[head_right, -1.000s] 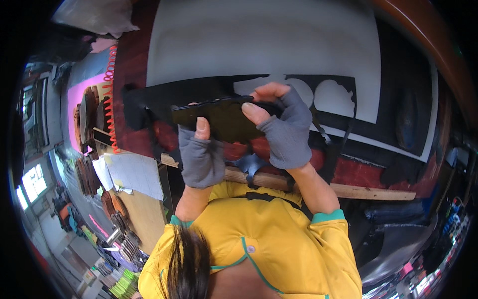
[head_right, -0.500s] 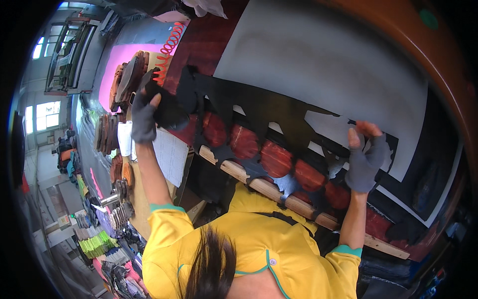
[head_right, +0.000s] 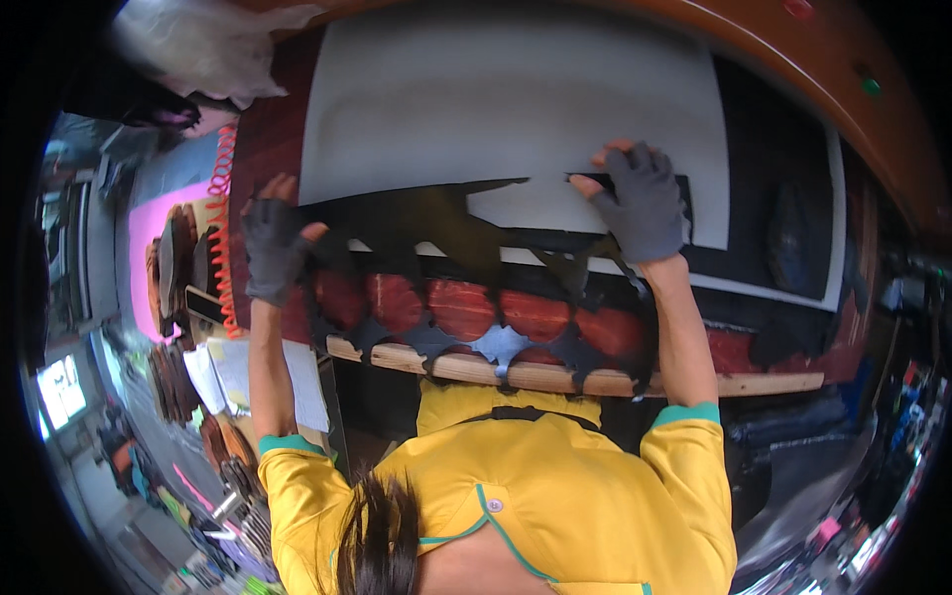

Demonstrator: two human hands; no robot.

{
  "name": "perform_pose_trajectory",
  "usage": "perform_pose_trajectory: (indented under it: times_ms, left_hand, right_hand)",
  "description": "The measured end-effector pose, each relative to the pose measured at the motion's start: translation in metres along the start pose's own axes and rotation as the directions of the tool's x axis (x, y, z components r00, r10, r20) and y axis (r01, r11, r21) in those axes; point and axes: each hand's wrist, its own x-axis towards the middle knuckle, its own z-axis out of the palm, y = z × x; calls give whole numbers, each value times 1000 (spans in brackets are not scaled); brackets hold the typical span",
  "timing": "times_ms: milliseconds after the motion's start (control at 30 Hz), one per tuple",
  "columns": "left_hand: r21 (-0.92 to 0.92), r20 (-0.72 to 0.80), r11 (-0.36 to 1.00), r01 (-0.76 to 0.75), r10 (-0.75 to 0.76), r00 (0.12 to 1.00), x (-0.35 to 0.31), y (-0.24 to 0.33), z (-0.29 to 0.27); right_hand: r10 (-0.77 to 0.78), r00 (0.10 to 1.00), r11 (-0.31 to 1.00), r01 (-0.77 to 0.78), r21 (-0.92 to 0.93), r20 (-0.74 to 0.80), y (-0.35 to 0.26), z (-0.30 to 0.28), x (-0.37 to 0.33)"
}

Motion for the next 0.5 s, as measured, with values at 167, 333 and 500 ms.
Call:
perform_pose_trajectory:
  times_ms: [167, 333, 500]
  left_hand:
    - [-13, 210, 998, 53, -49, 977, 18, 34, 3]
    - [-156, 140, 985, -75, 98, 985, 21, 28, 2]
    - [-227, 77, 952, -203, 225, 971, 31, 56, -21]
  right_hand:
    - [60, 961, 998, -65, -8, -269, 23, -32, -35]
    - [213, 977, 975, -213, 60, 10, 44, -40, -70]
    - [203, 972, 975, -213, 72, 116, 54, -36, -59]
